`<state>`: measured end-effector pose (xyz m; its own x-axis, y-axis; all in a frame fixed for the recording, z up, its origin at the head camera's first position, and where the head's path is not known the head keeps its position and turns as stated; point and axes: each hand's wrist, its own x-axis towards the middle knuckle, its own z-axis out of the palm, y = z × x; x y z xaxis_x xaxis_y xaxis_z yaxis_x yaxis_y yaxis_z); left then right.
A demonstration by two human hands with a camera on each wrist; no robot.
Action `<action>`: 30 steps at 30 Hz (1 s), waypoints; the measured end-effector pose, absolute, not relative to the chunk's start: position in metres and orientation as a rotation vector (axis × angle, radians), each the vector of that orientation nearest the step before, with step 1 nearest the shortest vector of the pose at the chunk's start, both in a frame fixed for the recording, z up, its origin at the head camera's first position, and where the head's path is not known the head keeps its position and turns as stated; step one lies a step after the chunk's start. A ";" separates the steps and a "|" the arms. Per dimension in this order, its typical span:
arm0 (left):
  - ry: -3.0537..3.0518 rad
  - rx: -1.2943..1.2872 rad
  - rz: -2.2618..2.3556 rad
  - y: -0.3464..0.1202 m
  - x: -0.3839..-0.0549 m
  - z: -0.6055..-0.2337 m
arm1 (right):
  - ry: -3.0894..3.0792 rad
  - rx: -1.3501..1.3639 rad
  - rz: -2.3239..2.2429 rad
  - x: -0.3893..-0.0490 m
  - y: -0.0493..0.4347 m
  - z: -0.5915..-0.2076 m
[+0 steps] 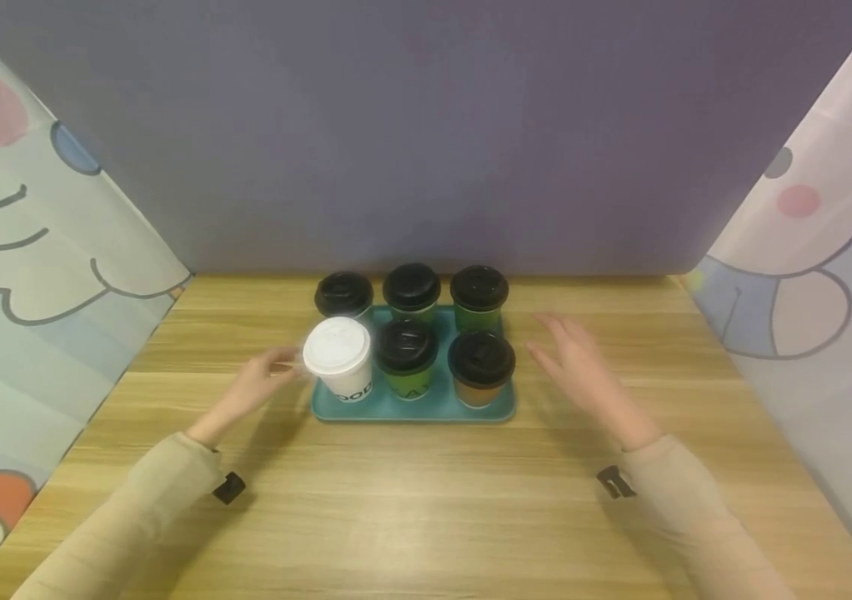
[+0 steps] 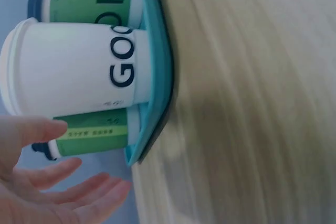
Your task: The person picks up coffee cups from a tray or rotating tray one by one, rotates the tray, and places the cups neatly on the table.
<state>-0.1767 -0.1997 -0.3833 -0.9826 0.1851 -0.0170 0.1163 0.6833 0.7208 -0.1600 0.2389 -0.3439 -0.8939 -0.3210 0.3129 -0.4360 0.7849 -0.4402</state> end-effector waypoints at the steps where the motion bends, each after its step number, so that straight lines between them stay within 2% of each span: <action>1: 2.797 0.240 1.209 -0.198 -0.177 -0.384 | -2.753 0.601 0.765 -0.160 0.238 -0.343; 12: 2.544 0.081 1.394 -0.190 -0.181 -0.397 | -2.756 0.704 0.799 -0.159 0.227 -0.336; 30: 2.348 -0.034 1.499 -0.187 -0.185 -0.410 | -2.807 0.791 0.820 -0.166 0.205 -0.338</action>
